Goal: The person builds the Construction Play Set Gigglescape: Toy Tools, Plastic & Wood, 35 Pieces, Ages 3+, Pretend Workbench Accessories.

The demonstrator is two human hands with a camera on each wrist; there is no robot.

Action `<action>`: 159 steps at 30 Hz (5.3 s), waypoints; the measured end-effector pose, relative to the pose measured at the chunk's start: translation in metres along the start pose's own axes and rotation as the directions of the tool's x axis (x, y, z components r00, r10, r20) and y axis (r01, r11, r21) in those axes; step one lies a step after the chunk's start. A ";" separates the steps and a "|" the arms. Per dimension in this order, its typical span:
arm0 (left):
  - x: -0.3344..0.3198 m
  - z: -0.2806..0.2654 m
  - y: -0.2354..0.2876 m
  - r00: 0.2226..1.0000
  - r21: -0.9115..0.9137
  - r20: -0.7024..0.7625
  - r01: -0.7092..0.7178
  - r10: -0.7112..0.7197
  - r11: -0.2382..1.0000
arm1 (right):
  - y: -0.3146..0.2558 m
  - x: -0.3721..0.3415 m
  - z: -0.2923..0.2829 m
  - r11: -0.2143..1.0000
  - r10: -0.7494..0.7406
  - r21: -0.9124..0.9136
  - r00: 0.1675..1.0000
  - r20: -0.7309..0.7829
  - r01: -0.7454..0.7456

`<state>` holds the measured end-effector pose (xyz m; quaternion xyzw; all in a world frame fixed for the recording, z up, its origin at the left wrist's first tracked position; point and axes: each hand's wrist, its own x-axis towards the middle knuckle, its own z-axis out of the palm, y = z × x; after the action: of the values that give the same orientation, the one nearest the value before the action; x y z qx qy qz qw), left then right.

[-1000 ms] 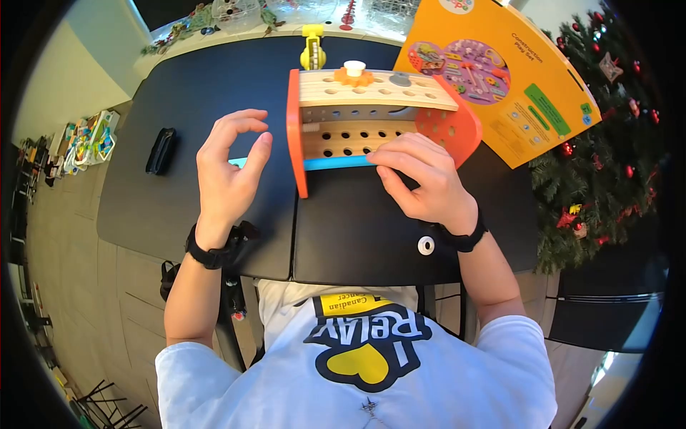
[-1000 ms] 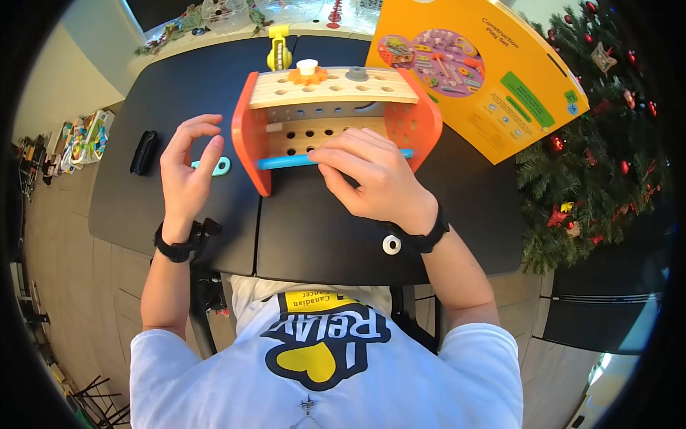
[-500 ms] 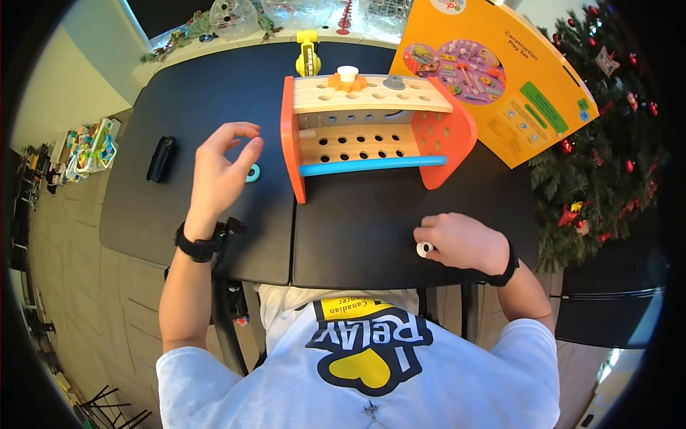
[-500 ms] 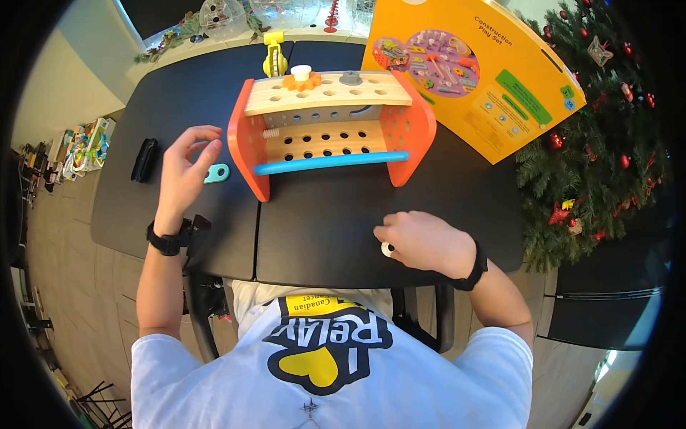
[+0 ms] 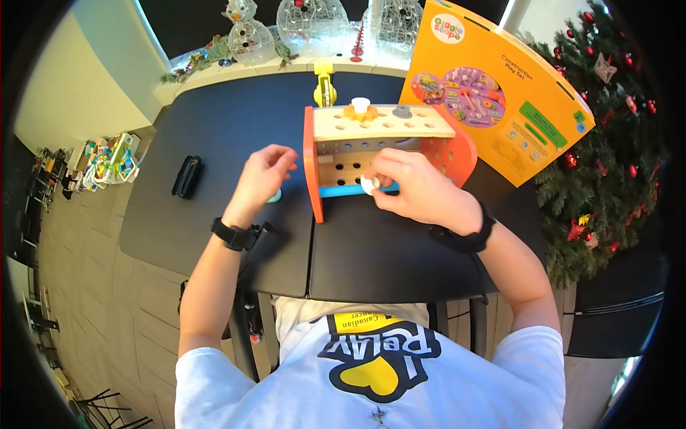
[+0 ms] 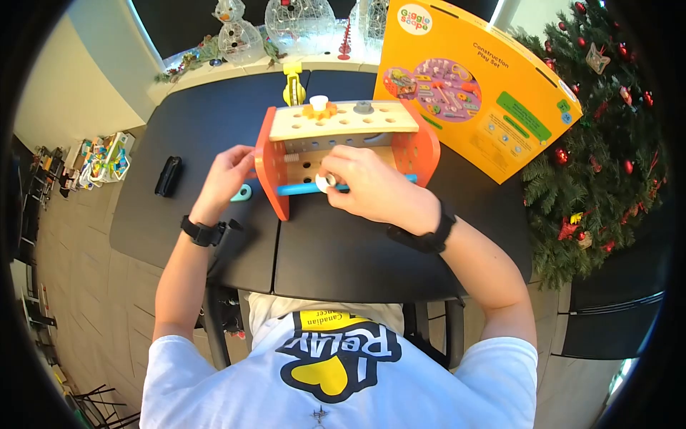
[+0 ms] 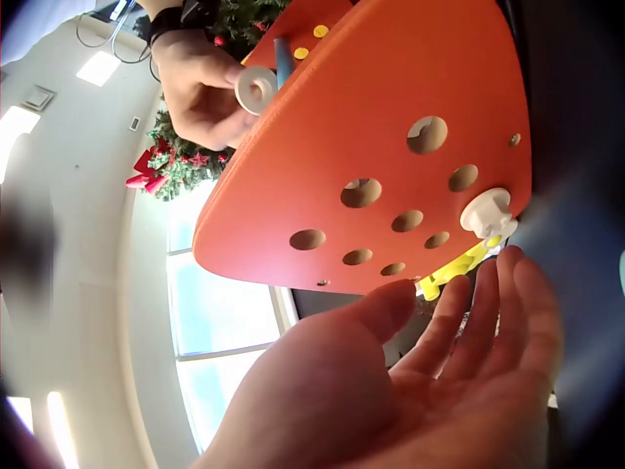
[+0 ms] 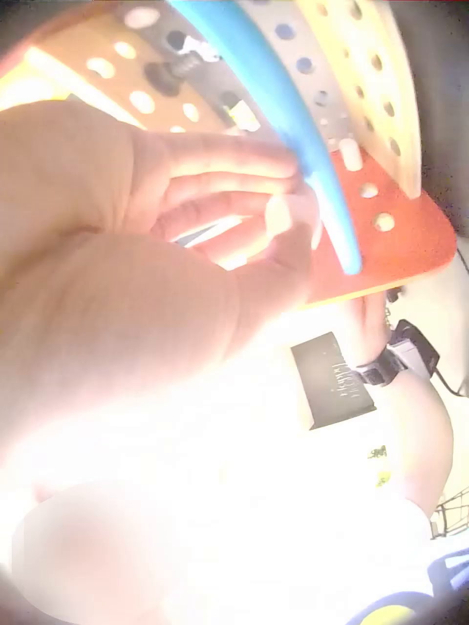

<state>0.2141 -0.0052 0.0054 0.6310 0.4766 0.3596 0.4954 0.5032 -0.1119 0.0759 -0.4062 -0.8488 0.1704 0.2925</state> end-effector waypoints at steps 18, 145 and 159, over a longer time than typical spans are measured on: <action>0.006 0.015 -0.004 1.000 0.101 -0.015 0.006 -0.004 0.995 | 0.046 0.077 0.061 0.925 0.374 -0.128 0.918 0.130 -0.359; -0.002 0.027 0.013 0.990 -0.005 -0.078 0.114 -0.114 0.993 | 0.048 0.078 0.073 0.940 0.336 0.052 0.942 0.022 -0.337; -0.003 0.028 0.011 0.991 -0.020 -0.094 0.096 -0.098 0.995 | 0.036 0.083 0.071 0.934 0.354 0.052 0.935 0.020 -0.354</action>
<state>0.2423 -0.0167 0.0092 0.5856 0.5269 0.3680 0.4940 0.4376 -0.0275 0.0316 -0.5434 -0.7583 0.2453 0.2637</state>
